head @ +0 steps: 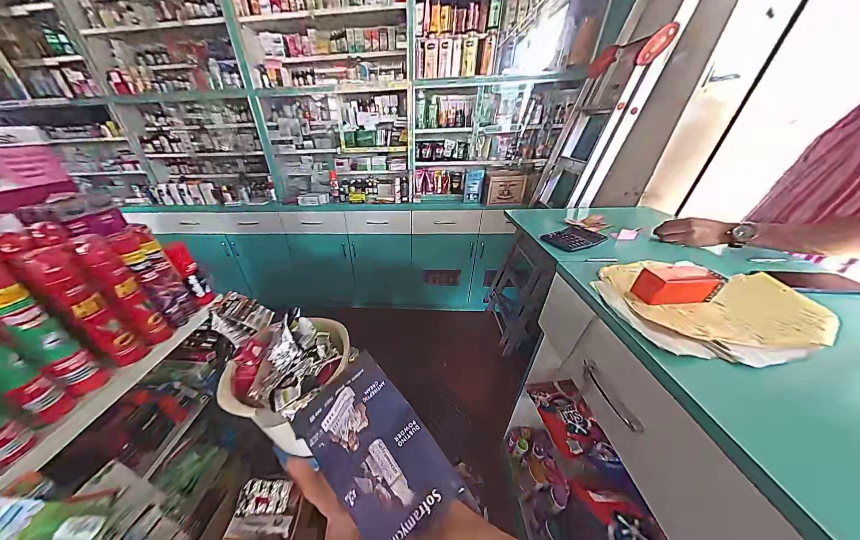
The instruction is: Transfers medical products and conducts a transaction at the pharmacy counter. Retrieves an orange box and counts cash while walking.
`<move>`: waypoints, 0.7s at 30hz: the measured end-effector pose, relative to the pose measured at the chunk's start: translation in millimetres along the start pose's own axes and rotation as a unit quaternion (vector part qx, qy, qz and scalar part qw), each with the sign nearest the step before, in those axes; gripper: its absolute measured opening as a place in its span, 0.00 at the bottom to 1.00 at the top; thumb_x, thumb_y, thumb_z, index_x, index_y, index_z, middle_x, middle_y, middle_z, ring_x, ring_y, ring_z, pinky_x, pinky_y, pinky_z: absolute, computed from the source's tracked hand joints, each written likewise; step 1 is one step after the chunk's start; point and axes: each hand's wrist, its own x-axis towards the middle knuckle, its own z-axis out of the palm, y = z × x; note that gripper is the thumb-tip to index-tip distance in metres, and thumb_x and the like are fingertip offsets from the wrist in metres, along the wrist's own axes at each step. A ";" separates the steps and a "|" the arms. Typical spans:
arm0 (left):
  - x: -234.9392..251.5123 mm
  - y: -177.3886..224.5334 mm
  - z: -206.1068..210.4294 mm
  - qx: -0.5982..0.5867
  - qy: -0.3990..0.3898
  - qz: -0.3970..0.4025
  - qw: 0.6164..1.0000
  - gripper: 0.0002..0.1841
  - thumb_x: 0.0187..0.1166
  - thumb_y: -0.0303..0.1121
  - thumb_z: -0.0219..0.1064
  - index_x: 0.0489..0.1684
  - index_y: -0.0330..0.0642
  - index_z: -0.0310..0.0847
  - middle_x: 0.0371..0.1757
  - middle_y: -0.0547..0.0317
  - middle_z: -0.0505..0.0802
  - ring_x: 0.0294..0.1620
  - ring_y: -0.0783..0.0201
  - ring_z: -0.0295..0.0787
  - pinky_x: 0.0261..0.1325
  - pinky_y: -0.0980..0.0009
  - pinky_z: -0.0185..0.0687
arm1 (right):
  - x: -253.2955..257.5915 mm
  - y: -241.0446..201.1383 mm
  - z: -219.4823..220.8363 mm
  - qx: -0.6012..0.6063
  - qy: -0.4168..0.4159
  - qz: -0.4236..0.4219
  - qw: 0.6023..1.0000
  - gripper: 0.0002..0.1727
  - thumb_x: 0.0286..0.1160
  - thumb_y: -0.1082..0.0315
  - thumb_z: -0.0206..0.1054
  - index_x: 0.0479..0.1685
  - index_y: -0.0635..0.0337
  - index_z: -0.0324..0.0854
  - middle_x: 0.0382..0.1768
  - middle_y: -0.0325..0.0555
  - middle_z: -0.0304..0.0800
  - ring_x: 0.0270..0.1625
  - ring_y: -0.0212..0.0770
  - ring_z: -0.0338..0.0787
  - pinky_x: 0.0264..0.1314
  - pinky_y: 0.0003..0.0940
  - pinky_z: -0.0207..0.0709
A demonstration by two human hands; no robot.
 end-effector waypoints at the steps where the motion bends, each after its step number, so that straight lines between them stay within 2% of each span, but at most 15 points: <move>1: 27.4 -17.9 2.8 0.034 0.051 0.017 0.998 0.24 0.84 0.58 0.56 0.59 0.52 0.87 0.54 0.67 0.96 0.60 0.74 0.90 0.67 0.71 0.83 | 24.0 -10.8 -21.2 -0.090 -0.046 -0.003 0.995 0.21 0.63 0.81 0.75 0.59 0.66 0.83 0.50 0.33 0.94 0.57 0.20 0.89 0.64 0.22 0.83; 3: 82.3 -62.3 3.7 0.049 0.132 0.022 0.990 0.16 0.83 0.52 0.62 0.47 0.55 0.91 0.45 0.70 0.98 0.51 0.77 0.93 0.58 0.74 0.89 | 74.6 -41.4 -68.8 -0.258 -0.103 -0.012 0.961 0.23 0.65 0.76 0.76 0.61 0.73 0.82 0.53 0.43 0.91 0.58 0.21 0.86 0.64 0.20 0.79; 4: 106.2 -84.0 3.6 0.074 0.166 0.025 0.983 0.14 0.86 0.44 0.56 0.43 0.56 0.90 0.43 0.72 0.97 0.49 0.79 0.93 0.55 0.76 0.90 | 96.4 -56.8 -93.1 -0.314 -0.110 -0.017 0.943 0.20 0.70 0.75 0.73 0.60 0.75 0.82 0.52 0.51 0.91 0.57 0.27 0.87 0.64 0.26 0.78; 6: 149.1 -122.4 4.8 0.106 0.220 -0.006 0.970 0.22 0.89 0.34 0.38 0.40 0.56 0.84 0.39 0.75 0.96 0.46 0.81 0.93 0.52 0.78 0.90 | 137.1 -84.8 -139.2 -0.372 -0.115 -0.047 0.920 0.15 0.78 0.76 0.64 0.59 0.78 0.81 0.54 0.58 0.89 0.60 0.34 0.86 0.67 0.31 0.77; 8: 191.0 -160.2 3.5 0.057 0.222 -0.053 0.972 0.23 0.88 0.35 0.37 0.39 0.54 0.85 0.38 0.71 0.97 0.44 0.78 0.94 0.49 0.75 0.92 | 172.5 -114.0 -178.8 -0.410 -0.128 -0.092 0.898 0.14 0.81 0.77 0.60 0.57 0.79 0.82 0.55 0.61 0.89 0.63 0.36 0.86 0.71 0.30 0.75; 10: 225.1 -195.0 2.4 -0.012 0.198 -0.111 0.974 0.24 0.90 0.38 0.39 0.44 0.49 0.88 0.41 0.65 0.98 0.46 0.73 0.95 0.50 0.71 0.93 | 194.7 -150.1 -209.1 -0.455 -0.172 -0.091 0.869 0.13 0.79 0.78 0.59 0.53 0.78 0.83 0.52 0.63 0.90 0.61 0.42 0.87 0.68 0.37 0.76; 12: 255.5 -229.0 6.4 -0.021 0.192 -0.162 0.968 0.25 0.93 0.39 0.33 0.48 0.50 0.84 0.42 0.67 0.97 0.47 0.75 0.95 0.49 0.73 0.93 | 208.2 -183.6 -233.0 -0.512 -0.203 -0.092 0.830 0.09 0.67 0.83 0.60 0.42 0.79 0.82 0.40 0.66 0.88 0.49 0.53 0.88 0.55 0.47 0.77; 13: 268.8 -248.3 5.6 -0.045 0.192 -0.182 0.963 0.26 0.93 0.40 0.34 0.47 0.49 0.85 0.41 0.65 0.97 0.46 0.73 0.96 0.48 0.71 0.94 | 214.1 -195.1 -245.1 -0.564 -0.197 -0.114 0.794 0.08 0.63 0.86 0.62 0.40 0.77 0.83 0.38 0.65 0.88 0.48 0.56 0.89 0.53 0.49 0.79; 14: 280.1 -268.8 2.1 -0.080 0.180 -0.200 0.960 0.25 0.92 0.41 0.36 0.49 0.47 0.86 0.43 0.62 0.97 0.48 0.70 0.96 0.49 0.68 0.94 | 220.0 -201.7 -256.9 -0.639 -0.166 -0.152 0.736 0.08 0.61 0.87 0.66 0.39 0.75 0.85 0.38 0.63 0.90 0.48 0.57 0.92 0.53 0.50 0.83; 15: 289.9 -289.5 -0.5 -0.107 0.170 -0.212 0.956 0.24 0.92 0.41 0.39 0.49 0.46 0.86 0.44 0.59 0.97 0.48 0.68 0.96 0.50 0.66 0.94 | 226.9 -202.0 -269.4 -0.726 -0.104 -0.214 0.646 0.06 0.59 0.85 0.71 0.33 0.69 0.86 0.33 0.56 0.91 0.43 0.53 0.93 0.47 0.45 0.86; 16: 299.4 -310.2 0.2 -0.127 0.160 -0.220 0.954 0.24 0.92 0.41 0.40 0.49 0.45 0.87 0.44 0.57 0.97 0.48 0.66 0.96 0.50 0.65 0.94 | 236.7 -200.4 -283.4 -0.798 -0.021 -0.272 0.537 0.04 0.59 0.80 0.71 0.27 0.62 0.86 0.30 0.50 0.90 0.40 0.47 0.94 0.41 0.40 0.87; 17: 308.3 -329.6 5.2 -0.133 0.158 -0.225 0.952 0.24 0.92 0.41 0.40 0.47 0.44 0.87 0.42 0.57 0.97 0.46 0.67 0.97 0.48 0.66 0.94 | 247.9 -201.2 -297.6 -0.836 0.055 -0.302 0.455 0.04 0.60 0.76 0.71 0.25 0.58 0.86 0.29 0.47 0.91 0.39 0.45 0.94 0.38 0.38 0.87; 18: 316.1 -347.0 11.8 -0.141 0.154 -0.234 0.950 0.24 0.92 0.41 0.40 0.45 0.44 0.88 0.41 0.57 0.97 0.44 0.66 0.97 0.47 0.66 0.95 | 257.6 -205.5 -311.6 -0.850 0.109 -0.301 0.418 0.02 0.59 0.72 0.71 0.26 0.55 0.88 0.29 0.45 0.92 0.39 0.44 0.95 0.36 0.39 0.86; 19: 323.3 -363.5 18.9 -0.147 0.135 -0.242 0.949 0.24 0.92 0.40 0.41 0.45 0.44 0.88 0.41 0.56 0.97 0.44 0.66 0.97 0.47 0.66 0.95 | 263.1 -212.5 -325.7 -0.856 0.137 -0.269 0.420 0.02 0.62 0.70 0.72 0.31 0.55 0.90 0.32 0.45 0.94 0.41 0.44 0.95 0.37 0.40 0.87; 21: 338.0 -399.3 30.1 -0.119 0.072 -0.251 0.958 0.19 0.90 0.42 0.49 0.44 0.48 0.88 0.41 0.61 0.96 0.46 0.69 0.95 0.50 0.68 0.93 | 263.7 -230.7 -360.8 -0.866 0.109 -0.161 0.460 0.07 0.73 0.74 0.66 0.41 0.60 0.90 0.40 0.49 0.95 0.44 0.47 0.95 0.42 0.42 0.86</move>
